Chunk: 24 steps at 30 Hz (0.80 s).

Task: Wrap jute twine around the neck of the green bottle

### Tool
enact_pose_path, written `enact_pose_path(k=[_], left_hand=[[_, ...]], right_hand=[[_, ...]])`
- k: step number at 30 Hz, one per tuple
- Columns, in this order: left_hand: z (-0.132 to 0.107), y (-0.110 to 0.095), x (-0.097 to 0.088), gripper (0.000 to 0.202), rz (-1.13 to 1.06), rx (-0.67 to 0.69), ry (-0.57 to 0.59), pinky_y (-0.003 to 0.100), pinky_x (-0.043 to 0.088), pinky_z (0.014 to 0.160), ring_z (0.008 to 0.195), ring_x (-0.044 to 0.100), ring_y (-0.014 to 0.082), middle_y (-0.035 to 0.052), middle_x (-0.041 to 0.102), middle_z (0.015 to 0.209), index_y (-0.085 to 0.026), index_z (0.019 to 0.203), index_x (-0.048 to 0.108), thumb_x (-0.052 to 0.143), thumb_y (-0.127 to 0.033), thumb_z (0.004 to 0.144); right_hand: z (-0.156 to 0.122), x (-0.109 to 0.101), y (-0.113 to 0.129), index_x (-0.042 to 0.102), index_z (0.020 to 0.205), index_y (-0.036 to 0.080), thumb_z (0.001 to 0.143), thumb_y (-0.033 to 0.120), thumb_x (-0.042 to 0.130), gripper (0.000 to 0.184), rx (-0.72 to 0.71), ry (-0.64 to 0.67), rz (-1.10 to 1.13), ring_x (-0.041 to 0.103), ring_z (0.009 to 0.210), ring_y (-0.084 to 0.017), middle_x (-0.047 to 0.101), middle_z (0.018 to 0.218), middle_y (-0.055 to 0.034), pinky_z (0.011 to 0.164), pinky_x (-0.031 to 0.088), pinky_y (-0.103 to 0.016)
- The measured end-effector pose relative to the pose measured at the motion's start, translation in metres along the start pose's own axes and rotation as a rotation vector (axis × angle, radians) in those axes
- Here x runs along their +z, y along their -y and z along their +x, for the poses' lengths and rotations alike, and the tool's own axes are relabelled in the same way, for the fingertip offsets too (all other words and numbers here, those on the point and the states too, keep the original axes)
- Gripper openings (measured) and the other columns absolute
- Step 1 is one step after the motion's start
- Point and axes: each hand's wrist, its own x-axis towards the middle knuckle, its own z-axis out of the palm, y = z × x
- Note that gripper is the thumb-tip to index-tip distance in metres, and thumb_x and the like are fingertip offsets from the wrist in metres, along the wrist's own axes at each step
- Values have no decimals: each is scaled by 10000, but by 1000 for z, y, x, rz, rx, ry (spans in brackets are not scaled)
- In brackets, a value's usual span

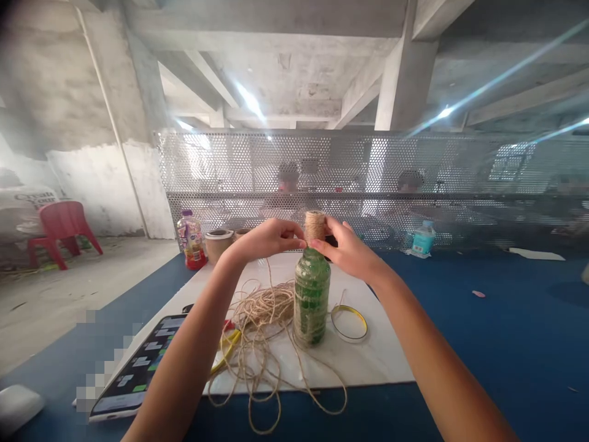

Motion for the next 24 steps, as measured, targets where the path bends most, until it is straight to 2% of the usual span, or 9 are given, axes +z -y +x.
enact_pose_path(k=[3, 7, 9, 11, 14, 18, 21, 24], left_hand=[[1, -1, 1, 263, 30, -11, -1, 234, 269, 518, 527, 341, 74, -25, 469, 604, -117, 849, 655, 586, -370, 832], [1, -1, 2, 267, 126, -27, -53, 233, 276, 522, 530, 361, 76, -16, 483, 610, -121, 798, 638, 577, -379, 830], [1, 0, 2, 277, 146, -42, -75, 235, 277, 525, 536, 366, 79, -14, 480, 609, -121, 776, 632, 592, -392, 819], [1, 1, 2, 279, 103, -34, -58, 237, 270, 522, 533, 351, 80, -21, 461, 598, -120, 813, 648, 603, -396, 815], [1, 3, 2, 301, -38, 20, 16, 236, 249, 505, 517, 314, 78, -42, 404, 576, -124, 962, 659, 605, -386, 824], [2, 6, 2, 352, -120, 53, 52, 236, 235, 495, 511, 285, 76, -60, 337, 561, -122, 1030, 657, 611, -401, 820], [1, 6, 3, 364, -138, 48, 65, 233, 249, 494, 509, 306, 78, -61, 351, 554, -111, 1058, 645, 598, -390, 829], [0, 3, 3, 358, -139, 56, 55, 228, 247, 491, 502, 297, 77, -66, 346, 547, -115, 1099, 628, 586, -357, 838]], right_hand=[[-1, 1, 8, 492, 1285, 290, 912, 450, 483, 406, 1, 54, 65, 529, 1201, -290, 591, 1275, -70, 1002, 436, -495], [1, 6, 13, 567, 1113, 249, 838, 511, 562, 379, 66, -95, -156, 565, 1108, -349, 658, 1095, -100, 993, 378, -614], [3, 7, 13, 571, 1085, 244, 821, 501, 589, 369, 67, -112, -190, 573, 1084, -354, 667, 1052, -104, 998, 350, -639], [3, 6, 10, 551, 1144, 262, 840, 483, 574, 377, 44, -81, -155, 559, 1129, -336, 653, 1121, -94, 1008, 372, -600], [2, 4, 5, 503, 1243, 286, 869, 471, 545, 420, 17, -43, -97, 528, 1202, -309, 618, 1224, -78, 1006, 421, -533], [0, 3, 4, 423, 1357, 299, 893, 430, 540, 496, -17, 47, 97, 500, 1248, -272, 547, 1345, -64, 1028, 431, -467], [-1, 2, 5, 367, 1404, 316, 904, 411, 530, 534, 3, 86, 202, 456, 1290, -273, 516, 1380, -55, 1054, 405, -476], [-1, -1, 6, 386, 1395, 329, 896, 449, 521, 531, 27, 60, 96, 412, 1318, -298, 514, 1364, -58, 1076, 363, -515]])
